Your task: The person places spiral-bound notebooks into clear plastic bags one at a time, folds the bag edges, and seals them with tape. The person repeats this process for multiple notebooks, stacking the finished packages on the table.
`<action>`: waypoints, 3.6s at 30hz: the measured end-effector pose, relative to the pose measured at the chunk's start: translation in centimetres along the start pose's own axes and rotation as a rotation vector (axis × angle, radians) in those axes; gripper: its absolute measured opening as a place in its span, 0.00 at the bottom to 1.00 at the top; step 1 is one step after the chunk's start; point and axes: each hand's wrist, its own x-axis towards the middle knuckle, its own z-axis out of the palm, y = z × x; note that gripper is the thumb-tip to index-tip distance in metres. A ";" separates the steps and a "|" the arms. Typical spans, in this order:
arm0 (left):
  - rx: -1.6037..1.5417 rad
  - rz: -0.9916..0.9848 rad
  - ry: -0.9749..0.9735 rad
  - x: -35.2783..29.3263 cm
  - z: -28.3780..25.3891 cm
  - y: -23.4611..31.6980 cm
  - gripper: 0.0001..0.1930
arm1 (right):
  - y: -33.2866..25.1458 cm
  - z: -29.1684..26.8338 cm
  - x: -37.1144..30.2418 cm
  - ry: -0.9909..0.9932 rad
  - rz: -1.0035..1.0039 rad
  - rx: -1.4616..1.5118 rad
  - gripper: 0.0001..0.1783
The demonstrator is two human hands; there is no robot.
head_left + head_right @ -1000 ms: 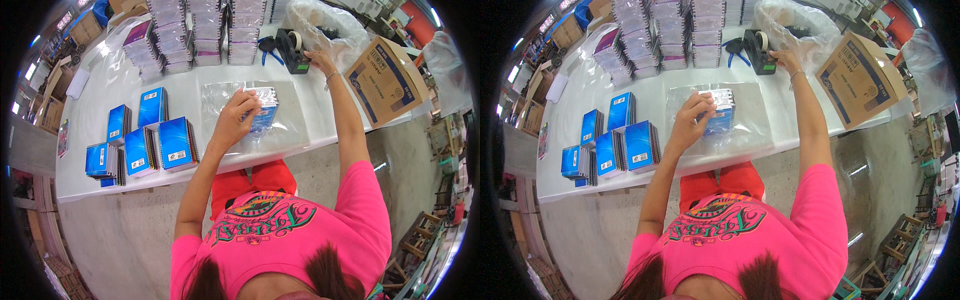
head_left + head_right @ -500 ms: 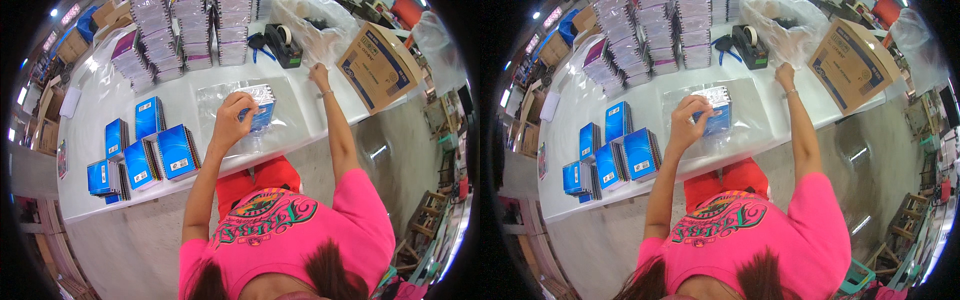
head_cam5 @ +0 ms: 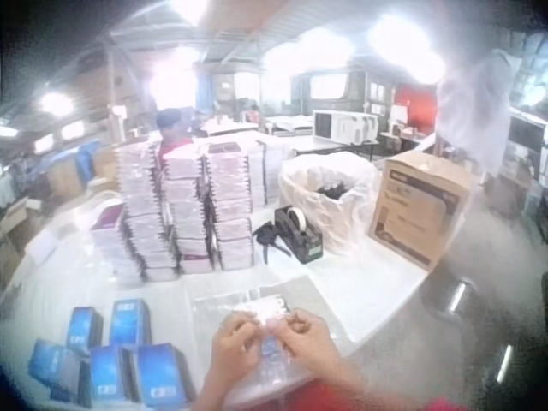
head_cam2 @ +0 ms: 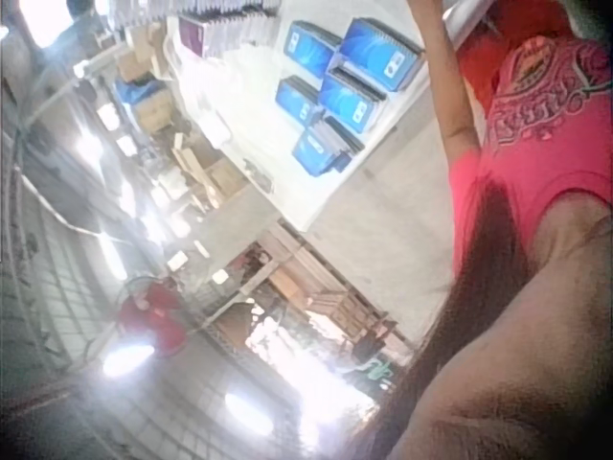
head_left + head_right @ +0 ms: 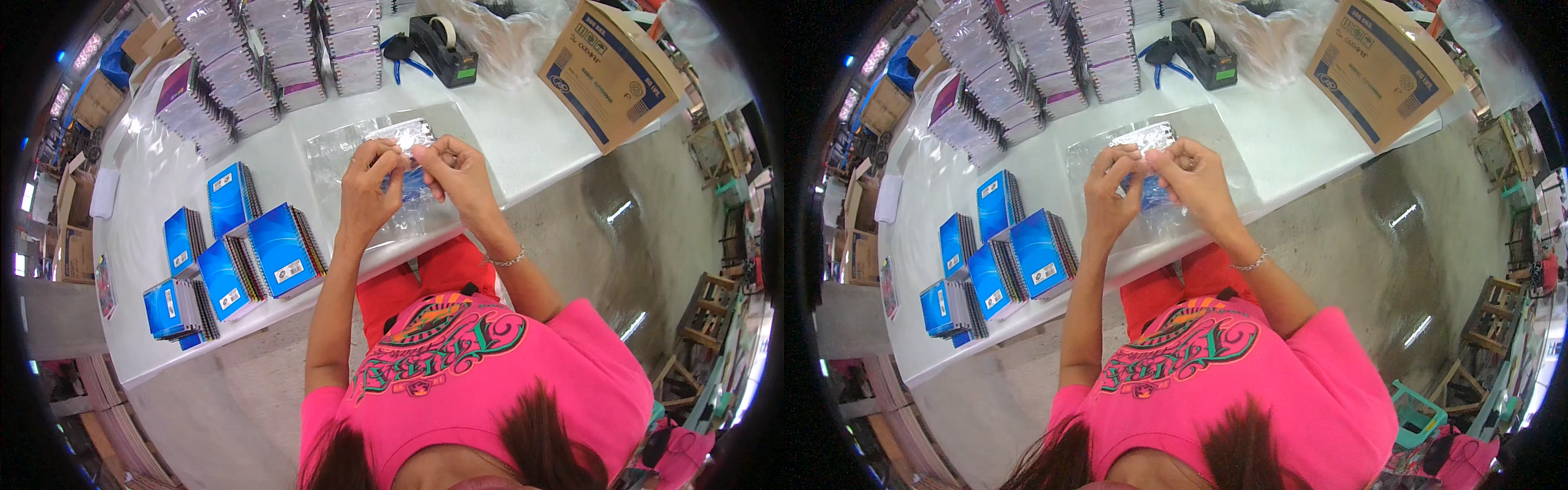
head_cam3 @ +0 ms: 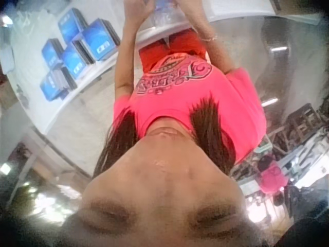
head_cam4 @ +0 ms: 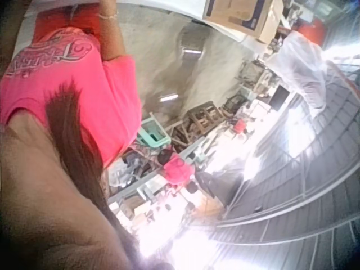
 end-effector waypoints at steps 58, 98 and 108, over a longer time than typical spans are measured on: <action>-0.548 -0.596 0.018 -4.6 0.2 -1.8 0.48 | 4.6 -2.4 6.4 -0.683 -0.203 -0.160 0.56; 0.402 -0.304 -0.540 8.7 -8.4 5.0 0.17 | -9.1 0.7 11.9 -0.731 -0.562 -0.791 0.17; 0.359 -0.215 -0.102 9.4 -7.5 3.1 0.19 | -9.5 -0.3 12.1 -0.721 -0.451 -0.704 0.19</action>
